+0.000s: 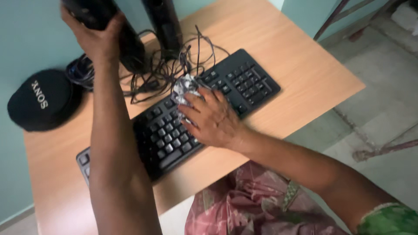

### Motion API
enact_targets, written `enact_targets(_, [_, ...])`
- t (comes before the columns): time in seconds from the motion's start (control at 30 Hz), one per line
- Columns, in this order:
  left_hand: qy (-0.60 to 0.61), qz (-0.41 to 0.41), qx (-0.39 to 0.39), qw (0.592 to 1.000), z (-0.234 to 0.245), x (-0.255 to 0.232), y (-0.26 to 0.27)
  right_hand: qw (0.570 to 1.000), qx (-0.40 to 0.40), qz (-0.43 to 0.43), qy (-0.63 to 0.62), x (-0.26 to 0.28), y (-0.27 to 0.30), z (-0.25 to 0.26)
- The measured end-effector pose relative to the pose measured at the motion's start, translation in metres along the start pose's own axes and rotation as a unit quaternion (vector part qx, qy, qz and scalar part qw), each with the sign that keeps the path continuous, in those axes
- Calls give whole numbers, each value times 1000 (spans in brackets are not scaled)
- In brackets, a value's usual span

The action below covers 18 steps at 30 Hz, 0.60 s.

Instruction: The person wipes a black computer keyboard with a patterned cloth, moving across the keys and edges. They then lift the keyboard to wipe its underside and sides before placing it back on the desk.

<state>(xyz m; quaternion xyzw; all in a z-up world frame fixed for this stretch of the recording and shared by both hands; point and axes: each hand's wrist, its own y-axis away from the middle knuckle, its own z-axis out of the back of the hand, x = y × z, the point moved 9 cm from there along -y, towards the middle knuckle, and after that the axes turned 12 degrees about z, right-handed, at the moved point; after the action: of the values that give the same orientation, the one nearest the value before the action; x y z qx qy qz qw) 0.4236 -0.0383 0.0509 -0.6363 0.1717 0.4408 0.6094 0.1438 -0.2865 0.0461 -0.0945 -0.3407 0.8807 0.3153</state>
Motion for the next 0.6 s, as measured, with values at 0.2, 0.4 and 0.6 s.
enact_targets(0.2, [170, -12, 7, 985, 55, -86, 43, 1000, 4, 16, 15, -5, 11, -17])
enact_targets(0.4, [262, 112, -27, 958, 99, -151, 150, 981, -95, -32, -163, -48, 21, -23])
enact_targets(0.6, [223, 97, -24, 970, 98, -149, 223, 917, -172, -19, -359, -35, 1, 37])
